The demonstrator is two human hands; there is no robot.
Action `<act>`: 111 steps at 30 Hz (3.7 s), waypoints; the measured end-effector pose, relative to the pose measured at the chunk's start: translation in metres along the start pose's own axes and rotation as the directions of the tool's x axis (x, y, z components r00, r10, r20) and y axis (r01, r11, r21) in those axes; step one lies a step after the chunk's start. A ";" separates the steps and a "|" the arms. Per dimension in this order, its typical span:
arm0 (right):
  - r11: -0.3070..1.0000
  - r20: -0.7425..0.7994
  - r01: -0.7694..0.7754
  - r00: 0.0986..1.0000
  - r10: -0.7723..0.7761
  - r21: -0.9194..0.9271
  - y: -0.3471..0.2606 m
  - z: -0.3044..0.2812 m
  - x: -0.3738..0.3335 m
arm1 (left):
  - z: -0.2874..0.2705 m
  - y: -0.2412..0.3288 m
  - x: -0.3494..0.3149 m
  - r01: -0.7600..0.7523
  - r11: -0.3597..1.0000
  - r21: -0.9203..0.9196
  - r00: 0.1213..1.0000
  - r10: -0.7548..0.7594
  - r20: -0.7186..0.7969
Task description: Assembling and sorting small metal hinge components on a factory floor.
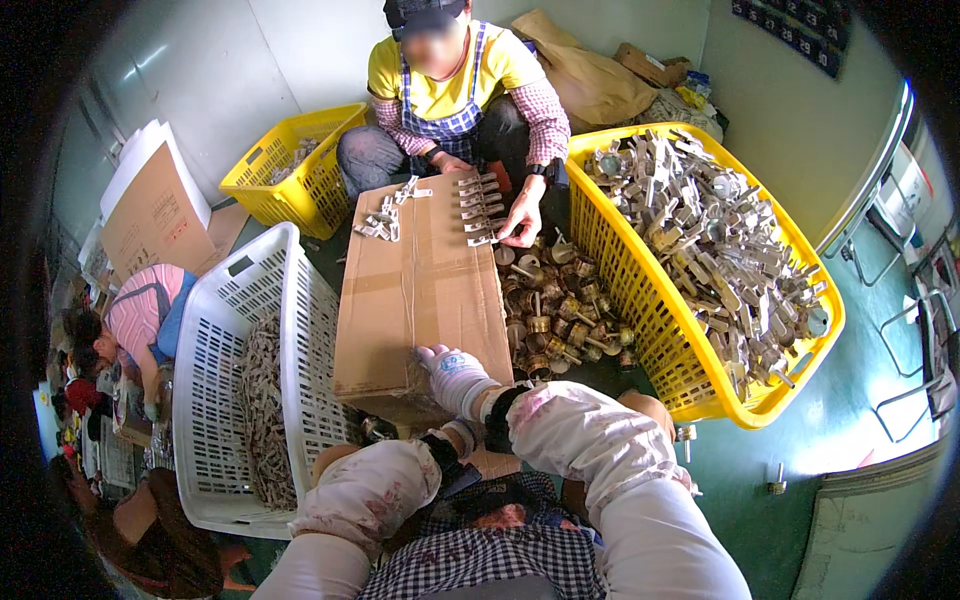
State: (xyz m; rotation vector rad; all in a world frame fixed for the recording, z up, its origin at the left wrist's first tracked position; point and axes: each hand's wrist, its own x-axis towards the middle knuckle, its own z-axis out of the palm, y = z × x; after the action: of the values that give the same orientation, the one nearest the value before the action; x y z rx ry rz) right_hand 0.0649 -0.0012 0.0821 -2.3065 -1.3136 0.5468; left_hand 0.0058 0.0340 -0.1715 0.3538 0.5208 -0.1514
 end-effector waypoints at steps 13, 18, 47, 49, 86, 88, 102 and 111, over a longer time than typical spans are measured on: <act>0.999 0.058 -0.027 0.998 0.029 -0.033 -0.005 -0.010 -0.002 | 0.019 0.006 -0.011 -0.030 0.977 0.212 1.000 0.030 0.003; 0.999 -0.092 0.046 0.995 -0.047 -0.013 0.014 0.013 0.004 | 0.027 0.007 -0.014 -0.034 0.955 0.293 0.999 0.032 0.012; 0.986 0.202 0.160 0.965 -0.164 0.037 0.009 -0.102 -0.095 | 0.056 0.020 -0.030 -0.004 0.696 0.718 0.998 0.044 -0.037; 0.986 0.201 0.164 0.965 -0.165 0.025 0.021 -0.096 -0.093 | 0.056 0.022 -0.036 0.007 0.665 0.746 0.999 0.032 -0.038; 0.980 0.217 0.162 0.967 -0.134 -0.116 0.058 -0.088 -0.113 | 0.100 0.027 -0.068 0.037 0.658 0.752 0.990 0.080 -0.119; 0.982 0.249 0.143 0.962 -0.109 -0.123 0.056 -0.092 -0.113 | 0.104 0.027 -0.069 0.038 0.617 0.786 0.988 0.092 -0.121; 0.979 0.301 0.119 0.951 -0.066 -0.163 0.050 -0.097 -0.113 | 0.081 0.026 -0.060 -0.032 0.637 0.770 0.995 0.095 -0.037; 0.980 0.281 0.132 0.956 -0.087 -0.147 0.051 -0.096 -0.113 | 0.071 0.027 -0.056 -0.118 0.572 0.812 0.992 0.104 0.072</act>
State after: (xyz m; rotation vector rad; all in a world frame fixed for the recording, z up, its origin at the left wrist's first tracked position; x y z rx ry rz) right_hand 0.0982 -0.1392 0.1481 -2.3318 -1.6626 0.7687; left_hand -0.0031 0.0358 -0.0776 1.3117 0.3782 -0.2720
